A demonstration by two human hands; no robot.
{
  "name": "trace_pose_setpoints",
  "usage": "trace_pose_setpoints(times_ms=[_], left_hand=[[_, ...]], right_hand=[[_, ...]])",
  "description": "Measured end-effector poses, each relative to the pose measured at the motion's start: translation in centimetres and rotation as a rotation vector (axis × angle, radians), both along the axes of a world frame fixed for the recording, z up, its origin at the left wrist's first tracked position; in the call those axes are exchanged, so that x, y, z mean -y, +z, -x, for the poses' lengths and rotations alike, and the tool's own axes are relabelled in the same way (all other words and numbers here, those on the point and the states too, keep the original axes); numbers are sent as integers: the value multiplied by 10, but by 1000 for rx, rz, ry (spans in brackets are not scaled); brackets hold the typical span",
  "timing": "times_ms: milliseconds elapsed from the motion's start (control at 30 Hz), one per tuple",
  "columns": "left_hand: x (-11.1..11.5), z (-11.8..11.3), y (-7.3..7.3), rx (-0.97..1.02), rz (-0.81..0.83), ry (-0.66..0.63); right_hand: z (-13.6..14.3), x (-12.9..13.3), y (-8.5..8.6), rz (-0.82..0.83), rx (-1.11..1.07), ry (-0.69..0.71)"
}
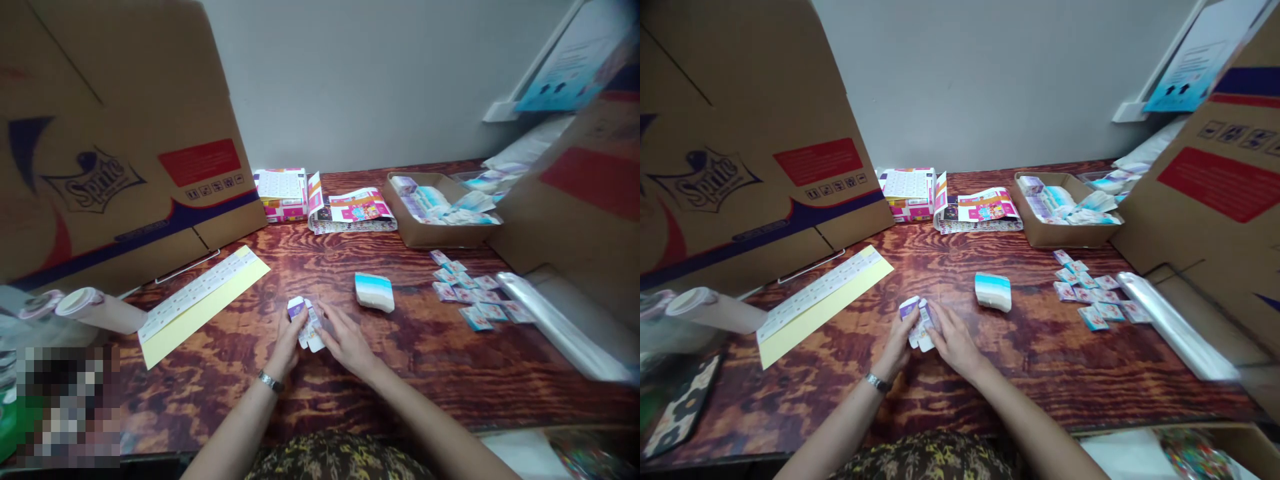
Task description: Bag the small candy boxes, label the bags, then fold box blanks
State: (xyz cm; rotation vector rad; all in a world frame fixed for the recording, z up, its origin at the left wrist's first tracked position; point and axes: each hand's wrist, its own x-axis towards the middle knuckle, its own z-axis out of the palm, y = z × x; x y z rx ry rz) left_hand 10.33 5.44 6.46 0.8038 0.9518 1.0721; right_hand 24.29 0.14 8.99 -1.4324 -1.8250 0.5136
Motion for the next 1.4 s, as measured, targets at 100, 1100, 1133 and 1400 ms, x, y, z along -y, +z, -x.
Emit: trace_pose_setpoints(times_ms=[100,1100,1133,1400], left_hand=[[-3,-4,-2,-223,-140,176],[-5,-12,1,117,-99,103],[-5,-10,1,118,-101,92],[-9,-3,-1,46,-185,-22]], right_hand=[[9,2,5,-31,113,-149],[8,-8,10,346,-986,67],[7,-6,11,375,-1053,89],[3,-1,20,509,-1414,197]])
